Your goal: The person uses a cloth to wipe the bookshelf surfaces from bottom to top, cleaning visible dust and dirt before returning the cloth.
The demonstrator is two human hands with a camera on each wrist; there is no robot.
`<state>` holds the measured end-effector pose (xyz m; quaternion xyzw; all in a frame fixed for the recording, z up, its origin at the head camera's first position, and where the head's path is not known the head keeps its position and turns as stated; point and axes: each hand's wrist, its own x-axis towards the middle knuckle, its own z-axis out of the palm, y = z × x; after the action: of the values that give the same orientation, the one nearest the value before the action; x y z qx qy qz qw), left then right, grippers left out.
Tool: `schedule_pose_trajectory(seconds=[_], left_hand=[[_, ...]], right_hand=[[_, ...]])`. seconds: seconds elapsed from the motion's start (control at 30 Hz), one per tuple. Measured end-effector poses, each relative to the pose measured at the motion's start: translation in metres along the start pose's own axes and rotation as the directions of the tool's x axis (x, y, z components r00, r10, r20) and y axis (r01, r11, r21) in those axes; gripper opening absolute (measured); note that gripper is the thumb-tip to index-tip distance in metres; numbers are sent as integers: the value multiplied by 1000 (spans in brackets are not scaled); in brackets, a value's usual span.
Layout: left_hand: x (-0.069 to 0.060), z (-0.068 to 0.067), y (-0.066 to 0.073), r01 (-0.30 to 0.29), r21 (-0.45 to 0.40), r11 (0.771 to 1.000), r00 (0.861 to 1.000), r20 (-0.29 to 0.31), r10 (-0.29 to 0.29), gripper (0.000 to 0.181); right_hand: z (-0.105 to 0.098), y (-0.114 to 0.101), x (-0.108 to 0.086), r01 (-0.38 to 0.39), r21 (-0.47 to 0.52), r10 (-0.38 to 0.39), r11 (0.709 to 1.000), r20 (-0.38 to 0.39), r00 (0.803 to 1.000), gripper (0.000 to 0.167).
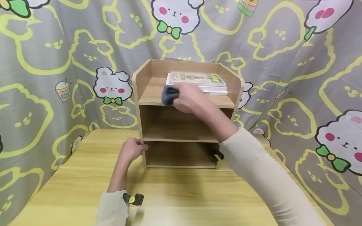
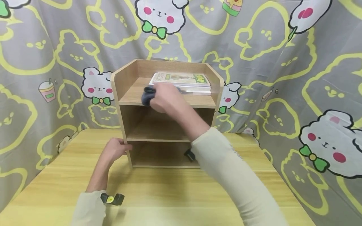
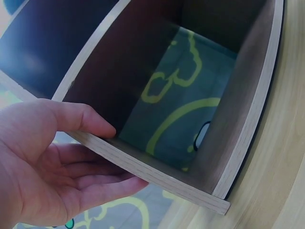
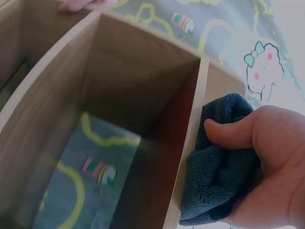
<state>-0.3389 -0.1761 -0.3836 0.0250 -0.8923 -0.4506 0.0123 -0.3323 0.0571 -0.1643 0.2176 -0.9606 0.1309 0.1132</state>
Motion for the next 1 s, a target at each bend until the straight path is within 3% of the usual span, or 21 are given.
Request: schedule_pose_trajectory(seconds=[0.23,0.43,0.57,0.83,1.0], left_hand=[[0,0,0,-4,13,1000,1000,-4,4,27],[1,1,-1,-15,12,1000,1000,-16,15,25],[0,2,0,-20,7,1000,1000,-15,20,25],[-1,0,3,-15,18,1000,1000,-24,15,25],[-1,3,4,-12,28,1000,999,-36,13,21]], right_hand=[[-19,52,-22,-74,-14,74,997,4,997,20],[-41,78,-35,-178,-67,182,982,56,982,35],[-40,82,-41,-189,-61,191,980,24,981,34],[-12,73,-47,-161,0,160,987,-140,977,42],[-4,59,-43,-165,32,168,986,-163,972,40]])
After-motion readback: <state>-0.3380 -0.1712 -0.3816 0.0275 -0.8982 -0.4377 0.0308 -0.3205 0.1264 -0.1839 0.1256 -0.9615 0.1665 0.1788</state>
